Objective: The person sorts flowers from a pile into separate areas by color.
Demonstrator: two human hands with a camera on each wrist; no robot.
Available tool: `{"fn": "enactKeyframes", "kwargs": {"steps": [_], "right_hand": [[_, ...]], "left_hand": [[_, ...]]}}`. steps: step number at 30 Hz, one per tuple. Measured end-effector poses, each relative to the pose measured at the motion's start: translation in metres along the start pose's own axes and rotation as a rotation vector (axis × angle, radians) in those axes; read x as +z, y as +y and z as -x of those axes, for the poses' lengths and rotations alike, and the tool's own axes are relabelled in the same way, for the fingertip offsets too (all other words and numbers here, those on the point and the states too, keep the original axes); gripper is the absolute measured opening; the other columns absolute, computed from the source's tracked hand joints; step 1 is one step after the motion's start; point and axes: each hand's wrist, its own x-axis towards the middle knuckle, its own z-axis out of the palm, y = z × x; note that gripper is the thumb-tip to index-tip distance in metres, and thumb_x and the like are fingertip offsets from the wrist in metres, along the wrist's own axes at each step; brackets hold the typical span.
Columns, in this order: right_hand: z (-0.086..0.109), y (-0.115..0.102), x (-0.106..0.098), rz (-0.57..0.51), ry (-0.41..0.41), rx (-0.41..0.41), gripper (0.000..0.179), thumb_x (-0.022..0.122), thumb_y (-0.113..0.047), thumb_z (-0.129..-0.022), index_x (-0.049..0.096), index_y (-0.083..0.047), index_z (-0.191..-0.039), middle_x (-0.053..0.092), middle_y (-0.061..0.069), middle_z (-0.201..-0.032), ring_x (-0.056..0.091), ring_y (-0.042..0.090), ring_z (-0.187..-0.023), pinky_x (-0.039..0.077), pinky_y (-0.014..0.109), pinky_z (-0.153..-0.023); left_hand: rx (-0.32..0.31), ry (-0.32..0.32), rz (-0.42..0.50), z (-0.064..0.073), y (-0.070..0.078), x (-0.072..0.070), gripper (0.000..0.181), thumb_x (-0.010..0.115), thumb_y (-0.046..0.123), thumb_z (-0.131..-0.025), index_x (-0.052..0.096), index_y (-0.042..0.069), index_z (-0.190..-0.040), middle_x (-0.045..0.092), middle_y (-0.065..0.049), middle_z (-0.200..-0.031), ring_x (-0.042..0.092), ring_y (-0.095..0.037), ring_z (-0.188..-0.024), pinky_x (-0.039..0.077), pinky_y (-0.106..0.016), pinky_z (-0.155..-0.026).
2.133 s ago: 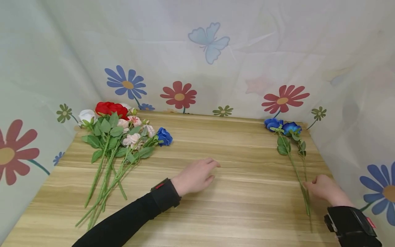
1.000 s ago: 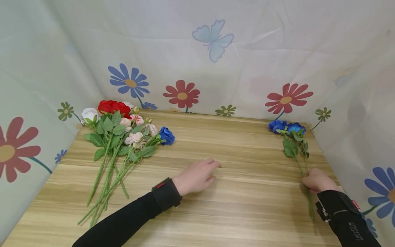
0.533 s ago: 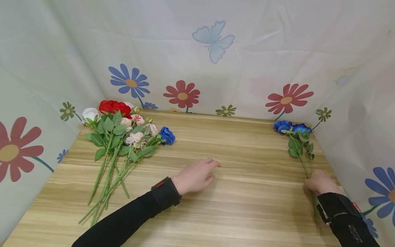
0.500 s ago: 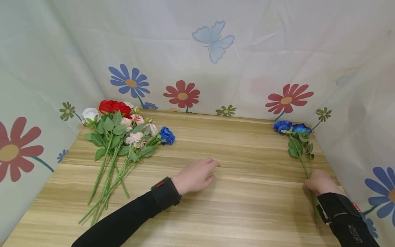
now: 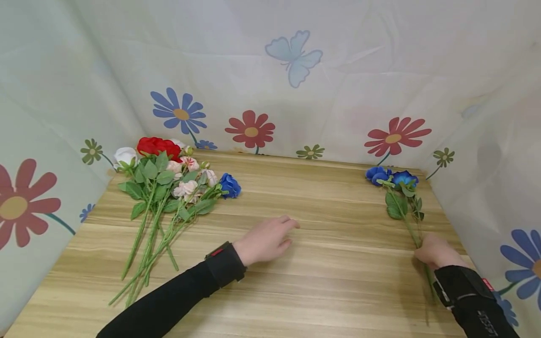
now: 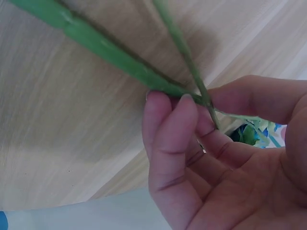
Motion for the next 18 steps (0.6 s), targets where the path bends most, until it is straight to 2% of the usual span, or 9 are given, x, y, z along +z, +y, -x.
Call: {"fn": "enactKeyframes", "kwargs": {"steps": [6,9,13,15,18], "right_hand": [[0.000,0.000,0.000,0.033,0.022,-0.020,0.030,0.053,-0.021,-0.088,0.040,-0.011,-0.063,0.041,-0.002,-0.056,0.042,0.012,-0.046,0.039,0.027,-0.045],[0.004,-0.006,-0.006,0.073,0.044,-0.030,0.032,0.051,-0.024,-0.090,0.049,-0.005,-0.064,0.048,0.005,-0.059,0.045,0.018,-0.051,0.040,0.032,-0.047],[0.008,-0.020,-0.013,0.124,0.171,-0.065,0.031,0.050,-0.023,-0.089,0.052,-0.002,-0.067,0.055,0.018,-0.071,0.052,0.031,-0.064,0.045,0.046,-0.056],[0.008,-0.031,-0.014,0.125,0.236,-0.064,0.027,0.049,-0.022,-0.088,0.049,-0.003,-0.068,0.053,0.018,-0.070,0.052,0.032,-0.064,0.044,0.046,-0.055],[0.005,-0.050,-0.011,0.107,0.341,-0.101,0.025,0.051,-0.021,-0.087,0.052,0.002,-0.077,0.055,0.017,-0.071,0.053,0.032,-0.064,0.044,0.044,-0.055]], "left_hand": [[-0.003,0.004,0.006,0.003,-0.002,0.000,0.039,0.060,0.021,-0.092,0.054,0.012,-0.130,0.059,-0.003,-0.121,0.059,-0.015,-0.099,0.050,-0.028,-0.084],[-0.012,0.003,0.015,0.005,-0.005,-0.002,0.040,0.059,0.020,-0.092,0.053,0.012,-0.131,0.058,-0.003,-0.123,0.059,-0.016,-0.102,0.050,-0.028,-0.086],[-0.032,0.009,0.037,0.009,-0.010,-0.005,0.042,0.060,0.020,-0.092,0.052,0.010,-0.132,0.058,-0.004,-0.124,0.058,-0.018,-0.107,0.048,-0.030,-0.089],[-0.043,0.018,0.041,0.010,-0.013,-0.007,0.042,0.060,0.019,-0.092,0.052,0.009,-0.132,0.058,-0.006,-0.124,0.058,-0.019,-0.108,0.048,-0.030,-0.090],[-0.061,0.047,0.038,0.013,-0.018,-0.010,0.038,0.059,0.016,-0.092,0.055,0.006,-0.128,0.059,-0.008,-0.122,0.059,-0.020,-0.107,0.049,-0.032,-0.089]]}}
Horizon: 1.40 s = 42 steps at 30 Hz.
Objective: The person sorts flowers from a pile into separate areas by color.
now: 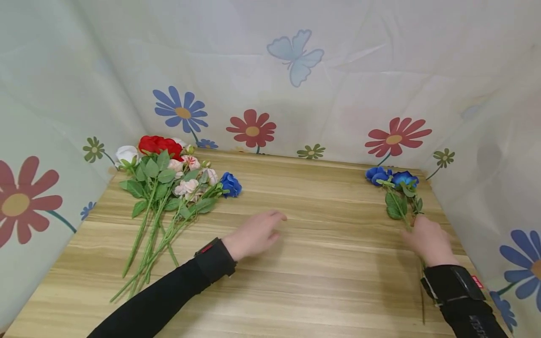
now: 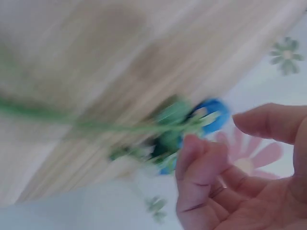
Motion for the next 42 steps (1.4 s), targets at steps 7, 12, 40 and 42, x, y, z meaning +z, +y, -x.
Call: {"fn": "enactKeyframes", "kwargs": {"steps": [7,12,40,42], "right_hand": [[-0.010,-0.058,0.009,-0.159,0.228,-0.152,0.025,0.054,-0.017,-0.089,0.057,0.007,-0.097,0.061,0.016,-0.079,0.056,0.025,-0.064,0.042,0.037,-0.054],[-0.015,-0.104,0.019,-0.294,0.312,-0.256,0.019,0.055,-0.011,-0.089,0.060,0.004,-0.100,0.063,0.018,-0.085,0.062,0.031,-0.075,0.048,0.041,-0.061],[-0.024,-0.320,0.096,-1.263,-0.102,-0.246,0.028,0.049,0.004,-0.090,0.052,0.008,-0.118,0.061,0.030,-0.100,0.063,0.029,-0.084,0.050,0.053,-0.085],[-0.025,-0.330,0.098,-1.274,-0.122,-0.252,0.030,0.049,0.004,-0.089,0.052,0.008,-0.118,0.061,0.029,-0.099,0.063,0.025,-0.081,0.050,0.052,-0.084]], "left_hand": [[-0.077,0.084,-0.047,0.007,-0.014,-0.015,0.032,0.056,0.014,-0.091,0.061,0.005,-0.122,0.063,-0.010,-0.117,0.062,-0.023,-0.099,0.054,-0.036,-0.078],[-0.130,0.117,-0.076,0.016,-0.030,-0.023,0.029,0.057,0.016,-0.091,0.062,0.007,-0.119,0.064,-0.009,-0.113,0.063,-0.023,-0.094,0.054,-0.036,-0.072],[-0.432,0.275,-0.057,0.127,-0.120,-0.077,0.028,0.058,0.012,-0.090,0.062,-0.001,-0.114,0.064,-0.014,-0.093,0.058,-0.023,-0.067,0.046,-0.037,-0.053],[-0.455,0.281,-0.056,0.133,-0.127,-0.082,0.027,0.057,0.012,-0.090,0.062,-0.002,-0.113,0.063,-0.013,-0.088,0.055,-0.022,-0.063,0.044,-0.037,-0.051]]}}
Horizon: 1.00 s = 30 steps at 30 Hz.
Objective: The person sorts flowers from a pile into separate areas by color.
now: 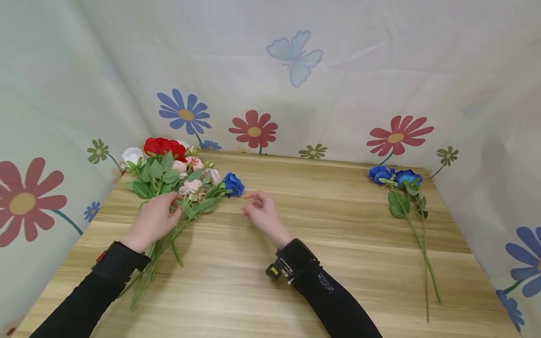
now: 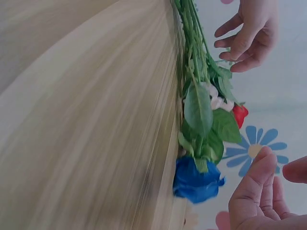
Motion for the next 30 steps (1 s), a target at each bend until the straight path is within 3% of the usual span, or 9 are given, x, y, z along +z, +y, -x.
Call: {"fn": "enactKeyframes", "kwargs": {"steps": [5,8,12,16,22,26,30], "right_hand": [[-0.010,-0.002,0.023,0.051,-0.055,-0.029,0.031,0.050,0.003,-0.089,0.051,0.009,-0.119,0.062,0.028,-0.099,0.063,0.029,-0.081,0.052,0.050,-0.081],[-0.014,-0.005,0.035,0.178,-0.091,-0.102,0.028,0.052,0.001,-0.089,0.053,0.006,-0.116,0.062,0.026,-0.099,0.062,0.031,-0.083,0.053,0.044,-0.077],[-0.017,-0.012,0.049,0.384,-0.136,-0.246,0.023,0.053,-0.003,-0.089,0.056,-0.002,-0.111,0.064,0.014,-0.095,0.061,0.020,-0.082,0.052,0.033,-0.073],[-0.019,-0.016,0.061,0.485,-0.170,-0.327,0.022,0.053,-0.004,-0.089,0.056,-0.004,-0.111,0.062,0.006,-0.091,0.061,0.014,-0.080,0.051,0.026,-0.073],[-0.020,-0.020,0.080,0.544,-0.249,-0.372,0.025,0.052,-0.004,-0.088,0.056,-0.003,-0.113,0.063,0.004,-0.088,0.060,0.010,-0.076,0.050,0.022,-0.070],[-0.018,-0.022,0.091,0.531,-0.273,-0.352,0.026,0.054,-0.005,-0.086,0.057,-0.004,-0.112,0.063,0.004,-0.089,0.060,0.009,-0.076,0.049,0.020,-0.070],[-0.017,-0.023,0.095,0.479,-0.280,-0.306,0.025,0.054,-0.005,-0.087,0.057,-0.006,-0.111,0.063,0.005,-0.092,0.061,0.012,-0.078,0.050,0.021,-0.071]], "left_hand": [[-0.082,-0.028,0.008,0.003,-0.021,-0.015,0.026,0.054,0.011,-0.090,0.061,-0.005,-0.109,0.061,-0.012,-0.081,0.053,-0.021,-0.060,0.043,-0.036,-0.052],[-0.140,-0.067,0.021,0.008,-0.032,-0.023,0.027,0.053,0.012,-0.091,0.059,-0.007,-0.110,0.060,-0.012,-0.077,0.049,-0.019,-0.055,0.040,-0.033,-0.049],[-0.206,-0.140,0.030,0.016,-0.045,-0.031,0.030,0.051,0.015,-0.092,0.055,-0.009,-0.110,0.055,-0.010,-0.070,0.046,-0.019,-0.052,0.037,-0.032,-0.047],[-0.242,-0.226,0.022,0.023,-0.058,-0.030,0.037,0.052,0.020,-0.092,0.052,-0.011,-0.111,0.053,-0.009,-0.067,0.046,-0.021,-0.055,0.037,-0.034,-0.050],[-0.255,-0.319,0.018,0.030,-0.071,-0.026,0.039,0.052,0.024,-0.092,0.054,-0.010,-0.111,0.060,-0.019,-0.084,0.051,-0.024,-0.065,0.043,-0.039,-0.058],[-0.248,-0.357,0.027,0.028,-0.072,-0.027,0.036,0.056,0.024,-0.092,0.059,-0.009,-0.107,0.061,-0.029,-0.101,0.058,-0.030,-0.075,0.047,-0.044,-0.063],[-0.255,-0.385,0.043,0.025,-0.071,-0.028,0.037,0.056,0.025,-0.093,0.060,-0.009,-0.106,0.060,-0.030,-0.103,0.058,-0.033,-0.080,0.048,-0.046,-0.065]]}}
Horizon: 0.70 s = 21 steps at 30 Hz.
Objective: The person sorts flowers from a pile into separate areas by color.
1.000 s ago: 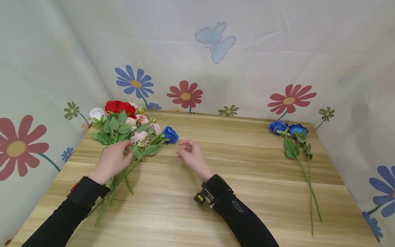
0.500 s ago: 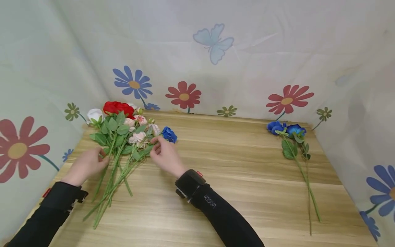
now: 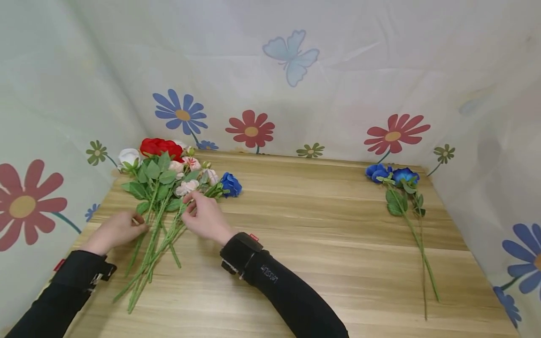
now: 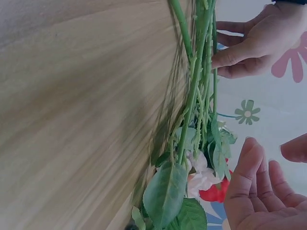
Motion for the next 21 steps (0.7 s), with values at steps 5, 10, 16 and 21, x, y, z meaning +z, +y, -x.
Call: {"fn": "enactKeyframes", "kwargs": {"steps": [5,10,16,21], "right_hand": [[-0.001,0.003,0.002,-0.088,-0.017,0.060,0.025,0.055,-0.005,-0.088,0.057,-0.003,-0.113,0.062,0.009,-0.094,0.061,0.018,-0.079,0.050,0.024,-0.070],[-0.002,0.007,0.001,-0.127,-0.020,0.082,0.028,0.056,-0.001,-0.086,0.057,0.002,-0.114,0.063,0.013,-0.094,0.061,0.020,-0.076,0.050,0.024,-0.066],[-0.001,0.011,0.000,-0.156,-0.013,0.086,0.028,0.056,0.002,-0.086,0.057,0.003,-0.114,0.064,0.015,-0.096,0.062,0.025,-0.078,0.049,0.022,-0.065],[0.005,-0.001,-0.009,-0.212,-0.039,0.100,0.027,0.054,0.003,-0.088,0.056,0.005,-0.114,0.064,0.021,-0.096,0.063,0.032,-0.080,0.047,0.022,-0.064]], "left_hand": [[0.005,-0.011,0.003,-0.001,-0.001,0.000,0.033,0.056,0.023,-0.092,0.061,-0.008,-0.104,0.061,-0.027,-0.099,0.056,-0.029,-0.075,0.047,-0.044,-0.064],[0.028,-0.009,0.006,-0.001,-0.005,0.002,0.026,0.054,0.018,-0.092,0.061,-0.006,-0.099,0.061,-0.020,-0.089,0.051,-0.025,-0.068,0.044,-0.040,-0.060],[0.046,0.021,0.025,0.000,-0.008,0.003,0.019,0.053,0.017,-0.091,0.062,0.000,-0.087,0.055,-0.010,-0.076,0.047,-0.021,-0.062,0.039,-0.035,-0.056],[0.065,0.032,0.096,0.006,-0.007,-0.001,0.027,0.052,0.019,-0.094,0.063,-0.005,-0.097,0.058,-0.011,-0.080,0.049,-0.020,-0.066,0.040,-0.035,-0.059]]}}
